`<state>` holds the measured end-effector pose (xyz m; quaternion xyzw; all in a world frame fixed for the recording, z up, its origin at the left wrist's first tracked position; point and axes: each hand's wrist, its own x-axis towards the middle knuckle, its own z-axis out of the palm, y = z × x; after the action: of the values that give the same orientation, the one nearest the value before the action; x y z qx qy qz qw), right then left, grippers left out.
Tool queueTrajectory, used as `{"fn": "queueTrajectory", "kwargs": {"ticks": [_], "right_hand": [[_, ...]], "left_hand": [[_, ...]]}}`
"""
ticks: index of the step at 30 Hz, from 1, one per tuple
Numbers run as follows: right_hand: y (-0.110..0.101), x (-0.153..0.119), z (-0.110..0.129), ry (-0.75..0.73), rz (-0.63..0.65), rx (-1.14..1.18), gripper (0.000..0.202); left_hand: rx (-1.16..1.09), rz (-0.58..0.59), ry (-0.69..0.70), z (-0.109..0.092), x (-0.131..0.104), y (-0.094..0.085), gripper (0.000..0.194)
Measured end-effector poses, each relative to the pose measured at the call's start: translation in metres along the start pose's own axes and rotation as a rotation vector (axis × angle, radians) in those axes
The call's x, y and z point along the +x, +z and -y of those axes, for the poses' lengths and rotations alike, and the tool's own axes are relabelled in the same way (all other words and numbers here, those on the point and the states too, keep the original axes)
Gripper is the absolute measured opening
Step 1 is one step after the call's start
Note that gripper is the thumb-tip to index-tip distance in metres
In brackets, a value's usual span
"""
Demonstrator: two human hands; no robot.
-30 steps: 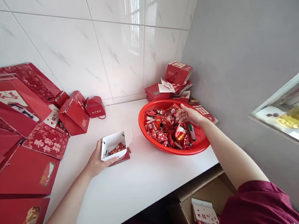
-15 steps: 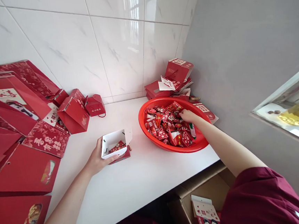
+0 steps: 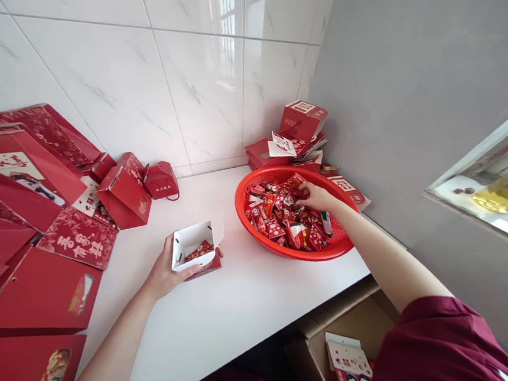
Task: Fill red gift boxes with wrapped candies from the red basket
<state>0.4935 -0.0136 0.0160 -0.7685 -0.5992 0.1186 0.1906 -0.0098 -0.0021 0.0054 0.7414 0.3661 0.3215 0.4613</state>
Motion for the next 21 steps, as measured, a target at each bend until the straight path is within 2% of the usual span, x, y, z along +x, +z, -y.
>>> {"fn": "queueTrajectory", "kwargs": {"ticks": [2,8,11,13,16,19,21], "right_hand": [[-0.003,-0.001,0.003,-0.032,0.008,0.061,0.068],[-0.016,-0.010,0.020,0.002,0.217,0.126,0.082],[-0.024,-0.014,0.025,-0.013,0.240,0.229,0.087],[-0.031,-0.017,0.029,0.012,0.203,0.307,0.085],[-0.042,-0.029,0.048,0.027,0.017,0.296,0.069],[-0.049,-0.051,0.088,-0.078,-0.150,0.293,0.050],[-0.048,-0.069,0.121,-0.148,-0.146,0.395,0.042]], "left_hand": [[-0.008,-0.002,0.002,-0.001,0.000,0.000,0.077],[-0.040,0.009,0.005,-0.001,0.000,0.001,0.075],[-0.059,0.006,-0.008,0.000,-0.001,0.001,0.076],[-0.063,-0.007,-0.013,0.001,0.000,0.001,0.077],[-0.058,-0.028,-0.006,0.003,0.000,0.001,0.077],[-0.066,-0.030,-0.004,0.002,0.000,0.002,0.076],[-0.080,-0.020,-0.005,-0.001,-0.001,0.002,0.075]]}}
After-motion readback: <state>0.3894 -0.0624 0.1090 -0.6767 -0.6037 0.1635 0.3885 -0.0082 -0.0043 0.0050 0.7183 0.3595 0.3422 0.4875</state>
